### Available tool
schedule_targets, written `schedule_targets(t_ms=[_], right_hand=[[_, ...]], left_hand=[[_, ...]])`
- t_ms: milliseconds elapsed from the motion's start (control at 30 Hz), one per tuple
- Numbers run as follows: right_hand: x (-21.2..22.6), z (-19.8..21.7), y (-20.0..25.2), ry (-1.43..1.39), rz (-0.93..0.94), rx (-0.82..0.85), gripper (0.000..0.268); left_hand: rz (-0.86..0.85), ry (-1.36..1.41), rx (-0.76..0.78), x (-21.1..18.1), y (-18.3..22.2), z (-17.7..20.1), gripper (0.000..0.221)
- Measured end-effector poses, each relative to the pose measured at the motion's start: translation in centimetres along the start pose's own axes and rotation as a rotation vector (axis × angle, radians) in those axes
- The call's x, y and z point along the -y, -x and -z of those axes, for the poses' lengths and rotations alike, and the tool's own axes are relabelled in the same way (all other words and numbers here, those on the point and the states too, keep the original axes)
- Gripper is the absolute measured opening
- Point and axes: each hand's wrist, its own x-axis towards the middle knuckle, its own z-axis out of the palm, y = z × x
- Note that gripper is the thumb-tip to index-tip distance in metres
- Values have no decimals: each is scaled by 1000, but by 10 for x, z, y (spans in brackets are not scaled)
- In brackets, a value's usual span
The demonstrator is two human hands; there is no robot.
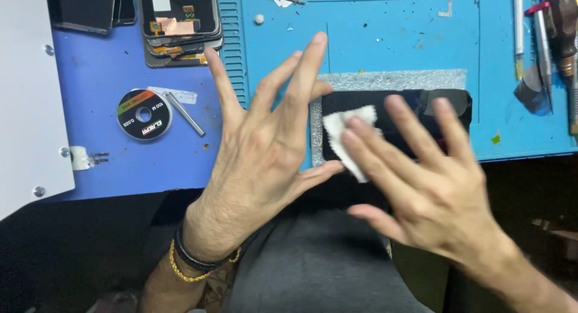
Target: Cleaning a smartphone screen with a cloth and a metal tool on a repair bench.
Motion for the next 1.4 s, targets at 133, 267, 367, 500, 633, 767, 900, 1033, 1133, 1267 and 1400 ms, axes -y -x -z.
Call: schedule_targets(t_ms=[133,267,367,500,633,767,900,1033,1133,1267,1400], right_hand=[[-8,-4,14,234,-280,92,83],[13,-7,-11,19,-164,-32,84],[0,-2,15,94,-237,11,77],[18,-24,-20,-19,-200,-78,83],[4,-10,5,95,-220,-3,81],[19,-15,-18,28,-250,-59,81],[2,-5,14,151,-288,22,86],[14,-19,-20,-10,-222,-110,83],[8,-14,-8,19,-147,-68,82],[16,-15,-19,-20,-193,-91,83],[5,-7,7,146,-295,-12,80]], left_hand=[[-3,-8,-24,2,4,-5,132],[13,58,-24,4,3,-7,146],[7,41,-46,6,2,-11,145],[20,100,-43,5,3,-7,144],[17,30,-21,6,2,-8,143],[20,82,-55,7,6,-11,139],[14,182,-111,8,10,-15,141],[11,98,-23,7,5,-7,146],[7,141,-76,6,8,-11,127],[9,109,-81,3,10,-14,124],[13,89,-71,4,11,-12,125]])
